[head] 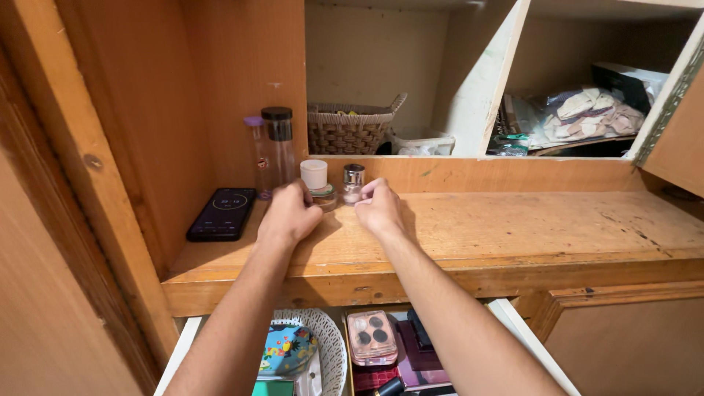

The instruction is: The person wipes several cosmetic containers and bottles with a patterned cloth, then places them on the vanity shelf. The person handles a candle, a tall clear bottle, a small jar, and a green-lidded container, wiping each before setting it down.

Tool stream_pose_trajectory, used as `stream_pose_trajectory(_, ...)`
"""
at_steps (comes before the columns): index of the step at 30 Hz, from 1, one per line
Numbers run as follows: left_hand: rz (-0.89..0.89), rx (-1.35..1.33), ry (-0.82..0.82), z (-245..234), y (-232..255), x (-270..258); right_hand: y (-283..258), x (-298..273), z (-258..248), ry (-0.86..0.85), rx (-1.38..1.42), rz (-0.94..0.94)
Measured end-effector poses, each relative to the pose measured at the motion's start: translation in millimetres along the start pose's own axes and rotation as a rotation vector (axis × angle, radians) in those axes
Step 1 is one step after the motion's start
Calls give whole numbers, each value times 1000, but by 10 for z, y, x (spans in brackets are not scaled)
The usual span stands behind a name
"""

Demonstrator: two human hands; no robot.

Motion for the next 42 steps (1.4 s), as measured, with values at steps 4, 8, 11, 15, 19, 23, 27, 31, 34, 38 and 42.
stream_pose_trajectory(4,-43,1,-34,4,5,-2,-96,-83,-5,-51,87,-23)
stream_pose_trajectory(8,-48,8,-27,5,4,-12,-186,-148,8,-121,-27,3)
stream_pose_trajectory(11,-28,23,-9,7,7,-18,-240,-244,-3,-166,-118,24)
stream_pose_trajectory(15,-22,26,-4,5,9,-11,-359,-346,0,-191,-224,1)
stream_pose_trajectory(19,-37,23,-13,5,4,-22,-388,-372,16,-182,-257,-61)
stream_pose_trajectory(23,-57,31,-16,1,4,-2,-262,-246,30,-140,-227,-55)
stream_pose_trajectory(27,-64,27,-43,44,-43,19,-55,-3,116,-100,-41,-48)
stream_pose_trajectory(31,-13,30,-128,90,-77,32,59,135,103,9,5,-121)
stream_pose_trajectory(34,9,-66,-169,95,-141,2,129,109,67,25,8,-94)
stream_pose_trajectory(38,70,-67,-229,102,-138,-101,104,-57,16,13,26,-87)
stream_pose_trajectory(42,33,-61,-266,118,-77,-205,174,-236,-26,4,44,-72)
Point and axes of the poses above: each hand's wrist, its own x-axis towards the middle knuckle, its own z-axis out of the palm, y = z × x, the point moved 6 cm from there along x, towards the middle knuckle, and after that the axes turned 12 degrees about -y, right-handed, at the moved point
